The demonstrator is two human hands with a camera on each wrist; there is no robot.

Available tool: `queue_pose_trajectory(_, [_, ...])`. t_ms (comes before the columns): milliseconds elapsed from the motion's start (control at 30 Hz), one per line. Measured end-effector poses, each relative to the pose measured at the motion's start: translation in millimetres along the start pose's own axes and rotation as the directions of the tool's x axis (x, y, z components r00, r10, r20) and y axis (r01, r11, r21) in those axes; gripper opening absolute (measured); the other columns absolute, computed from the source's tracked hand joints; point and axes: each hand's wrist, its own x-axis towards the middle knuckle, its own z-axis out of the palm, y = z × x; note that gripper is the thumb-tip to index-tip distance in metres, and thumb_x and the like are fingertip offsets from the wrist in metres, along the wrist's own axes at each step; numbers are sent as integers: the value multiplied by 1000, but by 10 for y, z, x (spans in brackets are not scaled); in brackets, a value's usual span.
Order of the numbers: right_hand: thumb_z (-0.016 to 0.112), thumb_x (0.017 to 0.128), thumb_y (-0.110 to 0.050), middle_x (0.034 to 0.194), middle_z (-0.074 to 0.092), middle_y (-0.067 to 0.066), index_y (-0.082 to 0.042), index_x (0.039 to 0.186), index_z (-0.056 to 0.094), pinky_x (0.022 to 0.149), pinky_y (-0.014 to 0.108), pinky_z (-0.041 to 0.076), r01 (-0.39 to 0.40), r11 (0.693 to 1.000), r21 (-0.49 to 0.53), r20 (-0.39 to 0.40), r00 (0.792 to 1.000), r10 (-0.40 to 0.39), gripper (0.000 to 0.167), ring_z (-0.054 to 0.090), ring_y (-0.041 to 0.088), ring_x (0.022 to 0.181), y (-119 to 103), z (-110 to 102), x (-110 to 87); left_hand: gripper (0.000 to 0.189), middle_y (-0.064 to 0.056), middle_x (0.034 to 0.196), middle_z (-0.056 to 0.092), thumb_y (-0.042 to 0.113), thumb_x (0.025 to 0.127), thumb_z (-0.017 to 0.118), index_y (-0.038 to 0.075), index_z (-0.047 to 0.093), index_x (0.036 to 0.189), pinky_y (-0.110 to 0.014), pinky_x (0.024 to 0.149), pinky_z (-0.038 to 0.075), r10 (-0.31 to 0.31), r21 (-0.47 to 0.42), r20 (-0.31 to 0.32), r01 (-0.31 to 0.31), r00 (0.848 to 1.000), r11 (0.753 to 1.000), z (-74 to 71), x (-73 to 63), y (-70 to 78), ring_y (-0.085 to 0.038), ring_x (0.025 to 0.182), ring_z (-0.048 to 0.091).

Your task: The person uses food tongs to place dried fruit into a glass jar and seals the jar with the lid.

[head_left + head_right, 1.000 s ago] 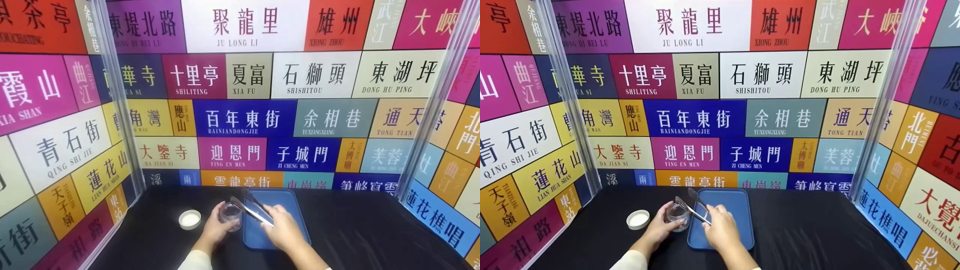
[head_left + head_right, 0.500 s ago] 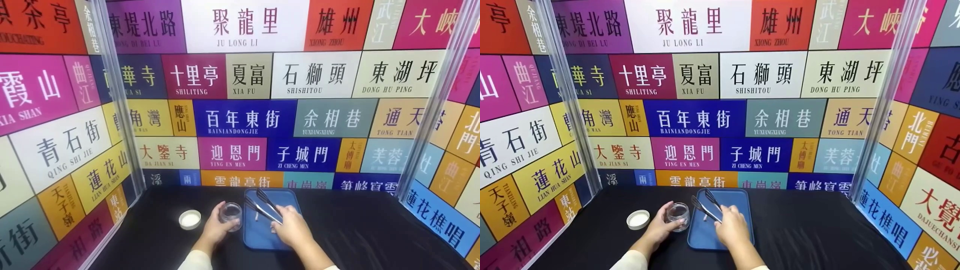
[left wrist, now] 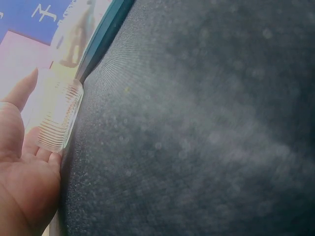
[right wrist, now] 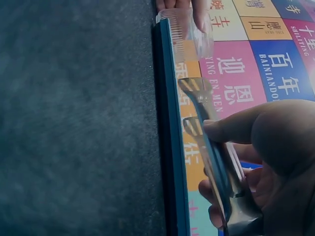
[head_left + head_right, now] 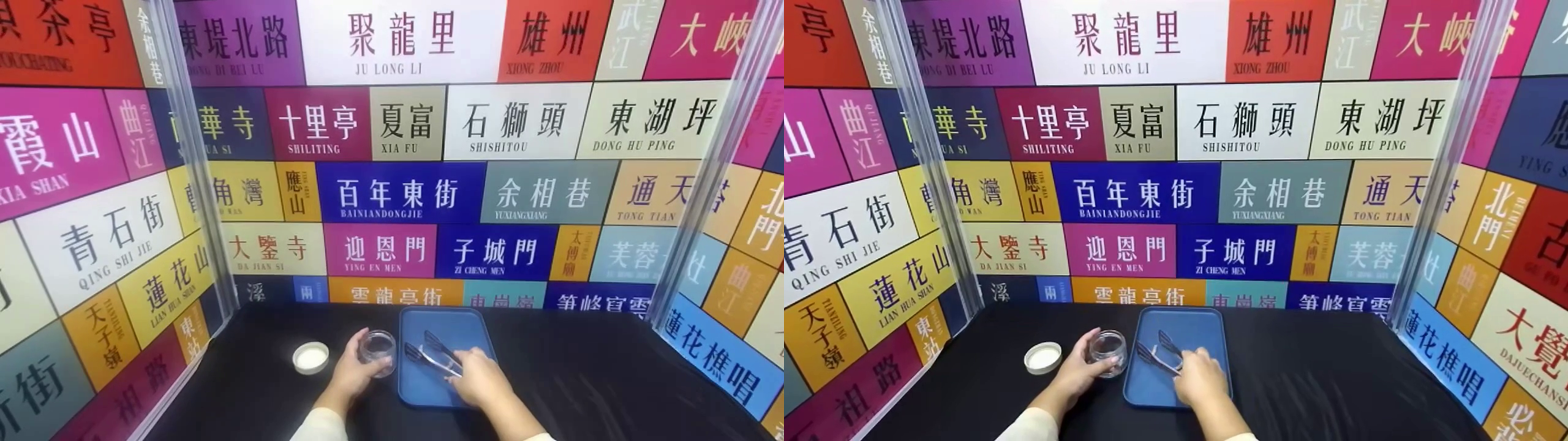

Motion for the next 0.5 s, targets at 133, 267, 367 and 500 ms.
queue_pose_trajectory(133, [83,90,-19,131,69,21,-6,139,71,107,63,55,-2,1000,-17,28,1000,3,52,69,39,119,26,17,5,90,-24,162,50,19,84,90,10,43,160,-65,127,35,8,-6,1,-8,1000,1000,0,-5,0,-47,147,51])
queue_pose_trajectory(267, [81,91,-17,135,68,23,-6,139,70,111,64,52,2,1000,-14,35,999,-2,51,67,43,125,35,21,9,90,-24,163,49,18,84,90,9,43,161,-65,127,36,8,-5,1,-8,1000,1000,0,-7,-2,-47,147,50])
queue_pose_trajectory(367, [80,92,-14,137,68,23,-7,138,71,113,64,50,7,1000,-13,33,999,-7,47,65,44,130,41,17,12,90,-24,163,49,19,85,90,10,43,161,-65,126,36,7,3,5,-7,1000,1000,-2,-6,-3,-47,147,50])
queue_pose_trajectory(500, [79,92,-9,125,72,16,-11,126,78,112,63,52,15,1000,5,23,1000,-15,34,69,38,121,50,2,15,90,-24,164,49,20,85,90,9,42,161,-65,127,35,10,6,11,-10,1000,1000,-6,-5,-7,-47,149,49])
